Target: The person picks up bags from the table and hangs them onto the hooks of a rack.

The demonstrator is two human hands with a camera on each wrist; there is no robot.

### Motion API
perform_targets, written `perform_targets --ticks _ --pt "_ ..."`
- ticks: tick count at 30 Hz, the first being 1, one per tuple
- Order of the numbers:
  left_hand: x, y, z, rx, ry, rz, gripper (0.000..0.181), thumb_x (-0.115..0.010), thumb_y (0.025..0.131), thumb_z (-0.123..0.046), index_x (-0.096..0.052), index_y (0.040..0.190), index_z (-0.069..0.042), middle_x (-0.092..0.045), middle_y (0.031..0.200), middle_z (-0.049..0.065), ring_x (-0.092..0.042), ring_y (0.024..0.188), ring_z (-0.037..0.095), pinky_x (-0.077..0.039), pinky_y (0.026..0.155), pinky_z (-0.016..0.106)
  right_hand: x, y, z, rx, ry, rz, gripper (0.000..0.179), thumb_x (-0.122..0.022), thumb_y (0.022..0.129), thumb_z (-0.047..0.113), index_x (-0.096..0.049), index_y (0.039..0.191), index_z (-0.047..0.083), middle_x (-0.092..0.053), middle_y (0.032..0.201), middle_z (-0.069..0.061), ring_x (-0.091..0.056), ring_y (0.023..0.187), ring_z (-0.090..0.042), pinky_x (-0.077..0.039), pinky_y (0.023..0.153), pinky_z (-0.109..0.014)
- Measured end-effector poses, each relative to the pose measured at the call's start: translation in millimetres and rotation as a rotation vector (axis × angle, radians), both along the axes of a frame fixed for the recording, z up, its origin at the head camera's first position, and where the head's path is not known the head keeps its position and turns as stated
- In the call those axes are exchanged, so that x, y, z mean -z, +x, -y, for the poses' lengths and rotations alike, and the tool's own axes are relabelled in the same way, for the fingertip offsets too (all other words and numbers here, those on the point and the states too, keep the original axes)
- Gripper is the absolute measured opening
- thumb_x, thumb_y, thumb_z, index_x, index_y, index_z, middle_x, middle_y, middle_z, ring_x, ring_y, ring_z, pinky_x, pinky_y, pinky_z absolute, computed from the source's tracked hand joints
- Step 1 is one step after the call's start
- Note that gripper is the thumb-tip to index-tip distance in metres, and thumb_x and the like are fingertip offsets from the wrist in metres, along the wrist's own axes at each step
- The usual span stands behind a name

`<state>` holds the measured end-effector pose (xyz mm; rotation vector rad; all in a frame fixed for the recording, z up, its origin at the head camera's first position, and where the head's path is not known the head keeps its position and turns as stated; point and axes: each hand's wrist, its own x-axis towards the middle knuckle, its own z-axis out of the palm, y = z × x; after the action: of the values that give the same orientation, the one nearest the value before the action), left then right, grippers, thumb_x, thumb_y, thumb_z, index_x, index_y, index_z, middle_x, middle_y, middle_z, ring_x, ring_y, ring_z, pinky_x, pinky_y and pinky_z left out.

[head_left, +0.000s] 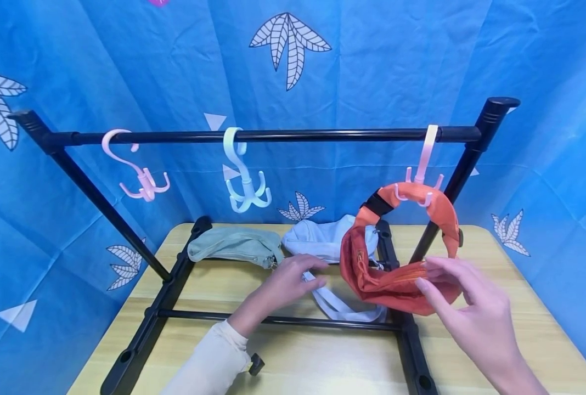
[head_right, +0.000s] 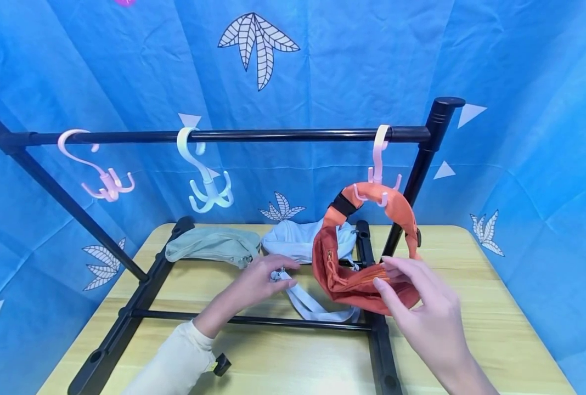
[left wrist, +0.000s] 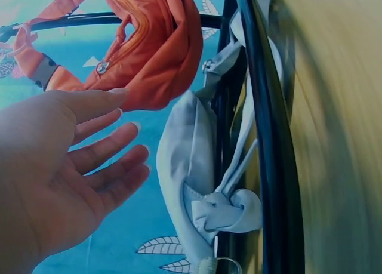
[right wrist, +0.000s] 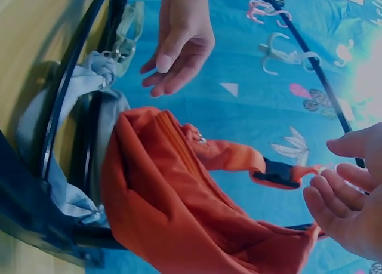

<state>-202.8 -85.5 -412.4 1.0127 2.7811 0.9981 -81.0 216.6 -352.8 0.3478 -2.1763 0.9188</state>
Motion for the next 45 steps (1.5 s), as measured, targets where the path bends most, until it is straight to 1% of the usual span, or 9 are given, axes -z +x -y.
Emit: perform_targets --ticks 5,11,17,23,27,30,34,39,45 --pt "3.4 0.7 0.5 -0.010 -0.055 0.003 0.036 -0.073 0.097 -0.027 -0.071 0.131 -0.015 -0.072 0.134 0.000 -0.062 0.133 0.020 -0.050 0.115 0.042 7.2 -2.3 5.7 -0.030 0.022 0.040 0.057 -0.090 0.071 -0.007 -0.075 0.121 0.014 -0.076 0.095 -0.002 -0.061 0.086 0.014 -0.051 0.065 -0.007" --pt "7.1 0.3 0.5 0.011 -0.140 -0.042 0.037 -0.075 0.096 -0.027 -0.071 0.131 -0.015 -0.071 0.135 0.000 -0.061 0.134 0.021 -0.049 0.116 0.042 17.6 -5.3 11.4 -0.104 0.038 0.089 0.056 -0.091 0.070 -0.006 -0.075 0.120 0.014 -0.076 0.101 -0.003 -0.065 0.089 0.006 -0.053 0.073 -0.005" --pt "9.3 -0.4 0.7 0.017 -0.177 -0.045 0.038 -0.075 0.096 -0.028 -0.070 0.132 -0.016 -0.070 0.135 0.000 -0.060 0.135 0.020 -0.048 0.116 0.042 26.0 -9.1 16.3 -0.145 0.113 0.134 0.051 -0.092 0.071 0.000 -0.076 0.116 0.015 -0.077 0.107 0.004 -0.067 0.097 0.001 -0.054 0.077 -0.005" --pt "12.4 -1.0 1.0 0.045 -0.206 -0.051 0.039 -0.076 0.095 -0.026 -0.069 0.132 -0.016 -0.070 0.135 0.000 -0.061 0.133 0.020 -0.050 0.114 0.040 36.9 -15.5 21.3 -0.190 0.220 0.148 0.045 -0.092 0.073 0.006 -0.076 0.114 0.015 -0.076 0.106 0.008 -0.073 0.095 -0.009 -0.054 0.083 -0.005" --pt "13.7 -1.2 1.5 0.055 -0.211 -0.055 0.040 -0.077 0.094 -0.024 -0.070 0.132 -0.016 -0.070 0.135 0.000 -0.061 0.132 0.020 -0.050 0.114 0.039 44.1 -18.2 24.5 -0.253 0.267 0.170 0.044 -0.091 0.074 0.006 -0.076 0.114 0.016 -0.076 0.106 0.009 -0.072 0.094 -0.007 -0.059 0.080 -0.013" --pt "14.8 -1.2 2.1 0.058 -0.215 -0.054 0.041 -0.079 0.093 -0.022 -0.069 0.132 -0.015 -0.070 0.135 0.001 -0.061 0.132 0.021 -0.050 0.114 0.040 49.1 -20.2 27.1 -0.298 0.308 0.191 0.040 -0.090 0.077 0.007 -0.076 0.114 0.017 -0.076 0.106 0.009 -0.071 0.094 -0.006 -0.063 0.077 -0.022" --pt "16.7 -1.2 2.0 0.068 -0.242 -0.060 0.044 -0.079 0.092 -0.022 -0.069 0.134 -0.016 -0.068 0.137 0.001 -0.061 0.133 0.021 -0.050 0.114 0.039 55.2 -22.9 29.8 -0.331 0.359 0.236 0.034 -0.086 0.082 0.008 -0.076 0.113 0.019 -0.076 0.107 0.009 -0.071 0.098 -0.007 -0.064 0.080 -0.029" --pt "20.3 -1.7 0.5 0.087 -0.285 -0.077 0.045 -0.080 0.091 -0.022 -0.069 0.134 -0.017 -0.068 0.138 0.001 -0.061 0.132 0.020 -0.051 0.113 0.038 61.0 -26.1 31.1 -0.363 0.410 0.313 0.030 -0.082 0.086 0.009 -0.076 0.114 0.018 -0.076 0.107 0.008 -0.072 0.099 -0.011 -0.064 0.083 -0.034" --pt "25.4 -1.5 -1.3 0.110 -0.344 -0.131 0.047 -0.082 0.089 -0.022 -0.069 0.133 -0.017 -0.069 0.137 0.001 -0.062 0.131 0.019 -0.052 0.111 0.034 69.1 -31.9 34.5 -0.391 0.456 0.318 0.025 -0.082 0.086 0.008 -0.076 0.109 0.015 -0.076 0.103 0.005 -0.072 0.095 -0.012 -0.064 0.082 -0.034"
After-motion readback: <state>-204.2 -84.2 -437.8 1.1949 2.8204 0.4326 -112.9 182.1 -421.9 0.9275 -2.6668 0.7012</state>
